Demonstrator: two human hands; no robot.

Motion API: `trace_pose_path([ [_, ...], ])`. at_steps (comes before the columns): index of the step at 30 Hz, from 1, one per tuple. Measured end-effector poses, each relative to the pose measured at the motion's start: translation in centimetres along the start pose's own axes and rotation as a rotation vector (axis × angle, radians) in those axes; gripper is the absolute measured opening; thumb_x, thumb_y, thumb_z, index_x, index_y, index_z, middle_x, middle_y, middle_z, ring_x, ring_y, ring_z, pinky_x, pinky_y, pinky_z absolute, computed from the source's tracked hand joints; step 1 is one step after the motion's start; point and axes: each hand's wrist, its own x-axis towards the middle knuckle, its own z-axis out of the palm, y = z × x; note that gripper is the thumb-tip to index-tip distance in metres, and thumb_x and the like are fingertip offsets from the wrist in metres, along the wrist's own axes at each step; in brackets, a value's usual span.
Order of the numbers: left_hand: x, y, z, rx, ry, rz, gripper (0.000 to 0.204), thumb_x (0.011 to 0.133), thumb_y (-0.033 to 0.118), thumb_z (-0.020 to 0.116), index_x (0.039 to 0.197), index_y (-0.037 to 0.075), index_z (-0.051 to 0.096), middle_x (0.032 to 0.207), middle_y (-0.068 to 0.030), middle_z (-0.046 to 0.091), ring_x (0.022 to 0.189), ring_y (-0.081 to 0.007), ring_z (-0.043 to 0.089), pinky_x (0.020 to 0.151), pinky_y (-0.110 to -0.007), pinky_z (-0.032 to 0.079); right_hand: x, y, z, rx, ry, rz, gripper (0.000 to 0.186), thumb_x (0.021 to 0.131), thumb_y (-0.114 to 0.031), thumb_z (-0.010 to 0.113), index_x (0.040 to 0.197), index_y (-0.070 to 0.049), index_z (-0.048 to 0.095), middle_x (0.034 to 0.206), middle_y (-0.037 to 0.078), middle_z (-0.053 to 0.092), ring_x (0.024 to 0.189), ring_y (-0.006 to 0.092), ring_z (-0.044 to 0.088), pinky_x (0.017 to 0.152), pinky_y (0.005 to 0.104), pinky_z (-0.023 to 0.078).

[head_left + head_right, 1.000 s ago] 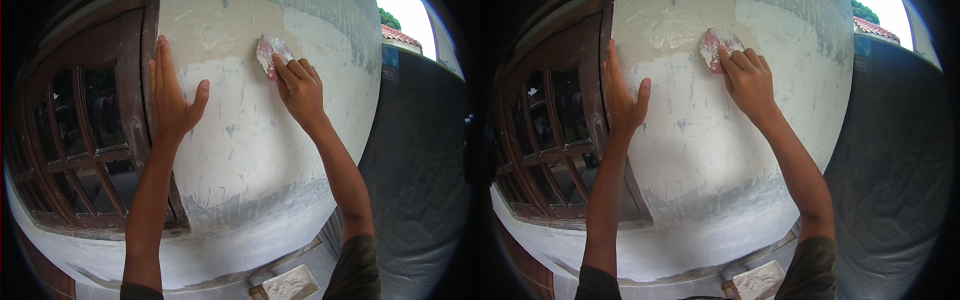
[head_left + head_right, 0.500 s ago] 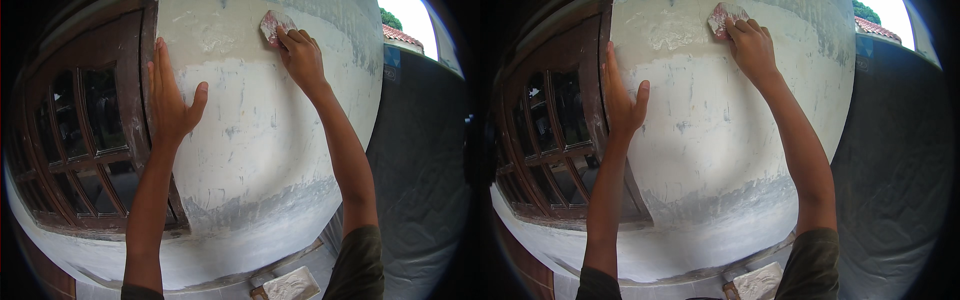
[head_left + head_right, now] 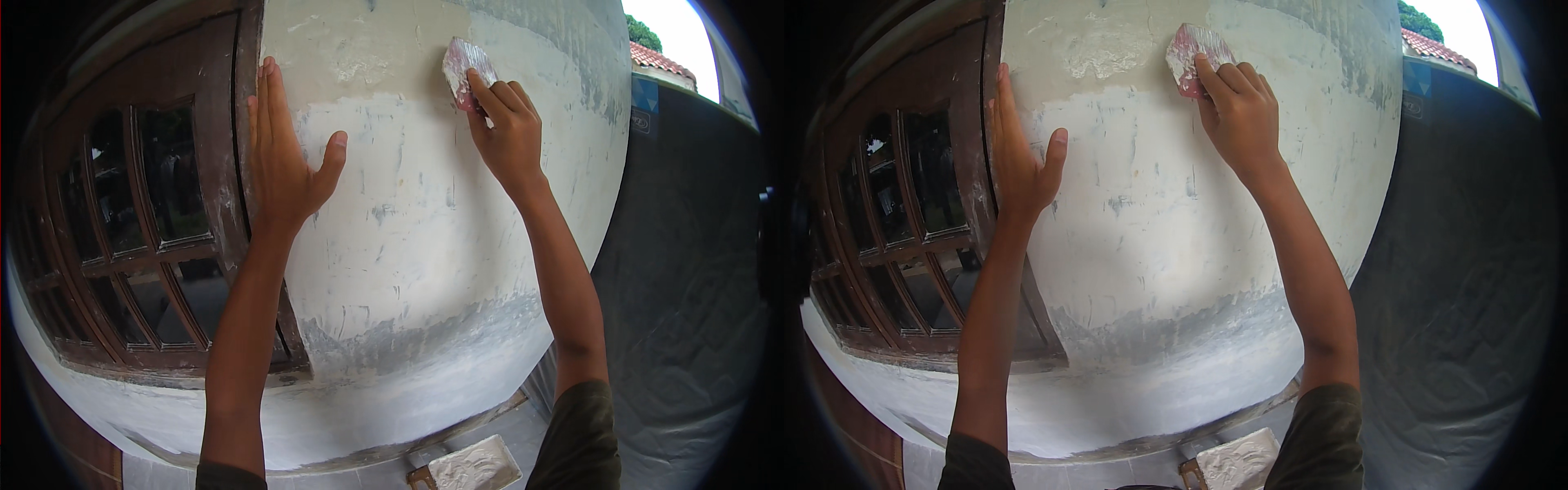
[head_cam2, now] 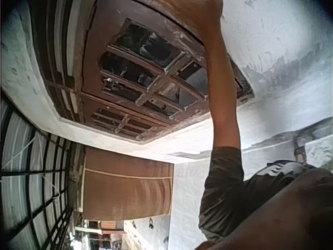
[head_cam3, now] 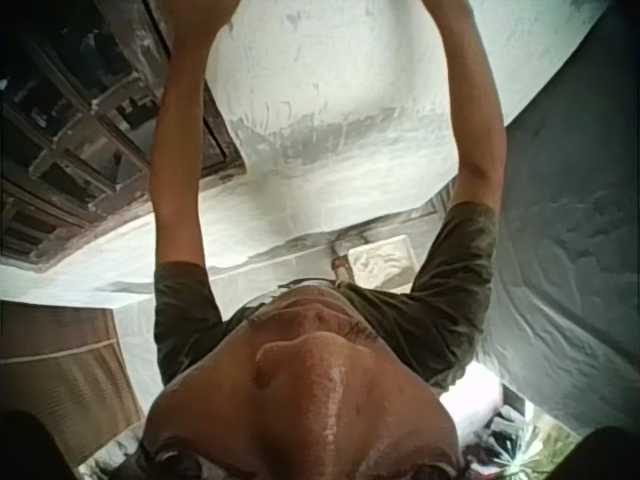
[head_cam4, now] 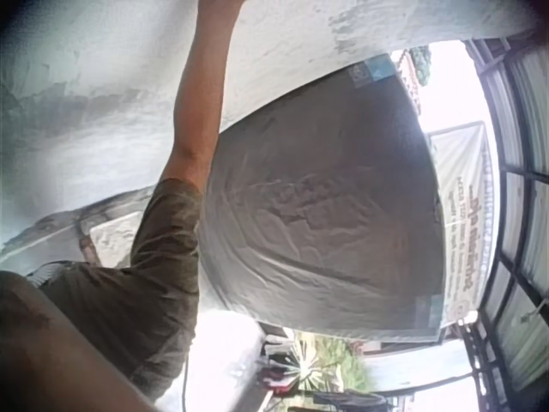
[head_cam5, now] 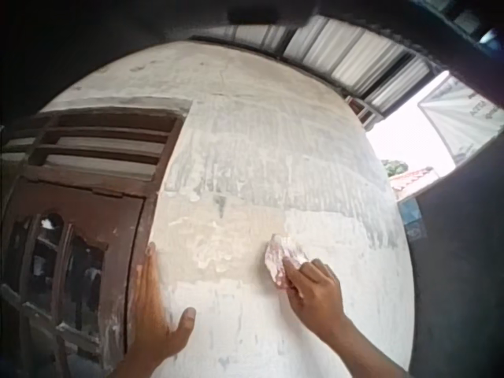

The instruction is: The person applies putty to a wall near a window using a scraper, taking the putty from a container and spreading it onto the wall.

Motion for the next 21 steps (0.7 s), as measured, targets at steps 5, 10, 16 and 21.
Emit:
trace_pose_path([
  [5, 0.2, 0.2, 0.3, -0.017, 0.006, 0.008, 0.094, 0.09, 0.041, 0.063, 0.156, -0.01, 0.019, 0.161, -0.0312, 0.027, 0.151, -0.0426, 0.027, 0.123, -0.057, 0.017, 5.4, 2.3, 2.2, -0.039, 0.073, -0.02, 0.039, 0.077, -0.005, 0.076, 0.115, -0.009, 0.072, 0.085, 0.002, 0.065, 0.083, 0.0215, 0.062, 0.075, 0.0377, 0.053],
  [10, 0.2, 0.2, 0.2, -0.026, 0.006, 0.005, 0.093, 0.09, 0.039, 0.063, 0.156, -0.009, 0.019, 0.161, -0.031, 0.027, 0.151, -0.0426, 0.028, 0.123, -0.057, 0.017, 5.4, 2.0, 2.9, -0.033, -0.044, -0.097, 0.039, 0.078, -0.003, 0.074, 0.117, -0.007, 0.07, 0.089, 0.004, 0.067, 0.089, 0.0237, 0.064, 0.079, 0.0402, 0.051],
  [16, 0.1, 0.2, 0.2, -0.016, 0.006, 0.004, 0.093, 0.088, 0.038, 0.062, 0.156, -0.009, 0.02, 0.161, -0.0306, 0.028, 0.151, -0.0424, 0.028, 0.123, -0.057, 0.018, -0.3, -1.4, 1.1, 0.002, -0.144, -0.055, 0.045, 0.074, -0.002, 0.075, 0.119, -0.004, 0.069, 0.085, 0.004, 0.062, 0.087, 0.0218, 0.061, 0.078, 0.0379, 0.048],
  [21, 0.0, 0.0, 0.1, -0.019, 0.008, 0.002, 0.094, 0.088, 0.04, 0.063, 0.156, -0.009, 0.02, 0.161, -0.0306, 0.028, 0.151, -0.0422, 0.028, 0.123, -0.057, 0.018, -4.0, -3.5, -0.3, 0.047, -0.127, -0.05, 0.047, 0.071, 0.0, 0.078, 0.117, -0.003, 0.07, 0.082, 0.003, 0.058, 0.08, 0.0199, 0.058, 0.072, 0.0356, 0.048],
])
